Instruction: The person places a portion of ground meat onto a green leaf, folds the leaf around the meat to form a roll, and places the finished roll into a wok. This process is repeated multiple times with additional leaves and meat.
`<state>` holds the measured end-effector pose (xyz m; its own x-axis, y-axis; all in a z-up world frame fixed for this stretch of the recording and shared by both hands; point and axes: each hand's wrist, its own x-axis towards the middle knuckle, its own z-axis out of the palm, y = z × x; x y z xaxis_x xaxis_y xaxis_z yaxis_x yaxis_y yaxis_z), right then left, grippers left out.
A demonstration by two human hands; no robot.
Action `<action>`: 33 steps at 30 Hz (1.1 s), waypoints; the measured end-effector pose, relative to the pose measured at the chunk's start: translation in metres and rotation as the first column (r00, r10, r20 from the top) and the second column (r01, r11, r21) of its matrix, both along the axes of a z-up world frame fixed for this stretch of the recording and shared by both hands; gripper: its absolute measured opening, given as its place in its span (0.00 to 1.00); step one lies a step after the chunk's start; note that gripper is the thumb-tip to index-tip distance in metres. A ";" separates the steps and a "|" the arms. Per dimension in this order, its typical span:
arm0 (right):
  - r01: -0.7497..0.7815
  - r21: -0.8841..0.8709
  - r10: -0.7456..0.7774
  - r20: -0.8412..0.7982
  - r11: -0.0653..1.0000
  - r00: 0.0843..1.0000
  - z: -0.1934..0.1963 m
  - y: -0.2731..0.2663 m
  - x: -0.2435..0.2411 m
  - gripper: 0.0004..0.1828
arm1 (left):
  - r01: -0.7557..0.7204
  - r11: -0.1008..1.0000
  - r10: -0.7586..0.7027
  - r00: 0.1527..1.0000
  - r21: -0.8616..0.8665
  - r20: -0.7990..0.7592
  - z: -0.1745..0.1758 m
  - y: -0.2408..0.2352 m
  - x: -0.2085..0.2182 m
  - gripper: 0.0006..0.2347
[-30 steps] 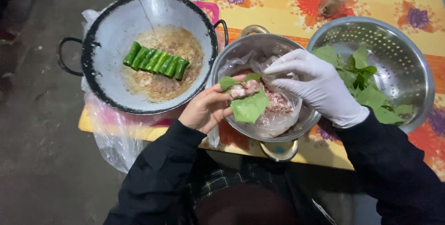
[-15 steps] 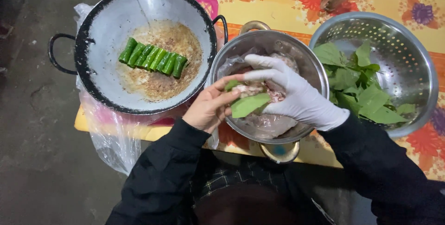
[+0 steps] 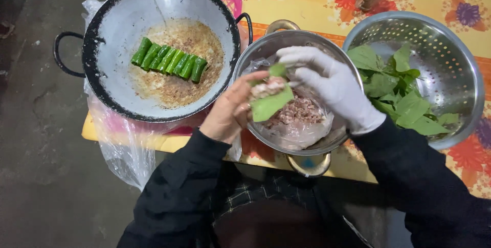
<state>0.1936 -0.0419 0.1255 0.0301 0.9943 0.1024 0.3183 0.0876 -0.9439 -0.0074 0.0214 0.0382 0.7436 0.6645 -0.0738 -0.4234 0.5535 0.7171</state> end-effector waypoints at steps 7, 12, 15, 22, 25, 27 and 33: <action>-0.054 -0.257 0.215 0.653 0.965 0.726 -0.086 0.015 0.029 0.11 | -0.062 0.993 0.070 0.993 0.096 -0.089 0.000 0.010 -0.020 0.29; -0.025 -0.264 0.241 0.832 0.964 0.500 -0.125 0.016 0.023 0.15 | -0.096 0.995 0.097 0.995 0.035 -0.024 -0.013 0.004 -0.022 0.24; -0.023 -0.253 0.232 0.842 0.967 0.488 -0.117 0.012 0.013 0.13 | -0.127 0.991 0.128 0.992 0.051 -0.016 0.000 -0.008 -0.024 0.23; 0.064 -0.312 0.251 0.856 0.948 0.452 -0.124 0.013 0.018 0.10 | -0.181 0.983 0.180 0.983 0.009 0.040 -0.021 -0.026 -0.032 0.22; 0.071 -0.299 0.245 0.878 0.952 0.411 -0.132 0.021 0.023 0.12 | -0.204 0.979 0.203 0.978 0.001 0.041 -0.020 -0.030 -0.036 0.21; 0.120 -0.319 0.234 0.861 0.940 0.451 -0.133 0.024 0.026 0.11 | -0.198 0.979 0.200 0.979 -0.045 0.039 -0.013 -0.033 -0.039 0.21; 0.205 -0.105 -0.096 0.623 0.973 0.776 -0.054 0.001 0.004 0.10 | -0.178 0.983 0.178 0.984 -0.051 -0.008 -0.011 -0.027 -0.034 0.20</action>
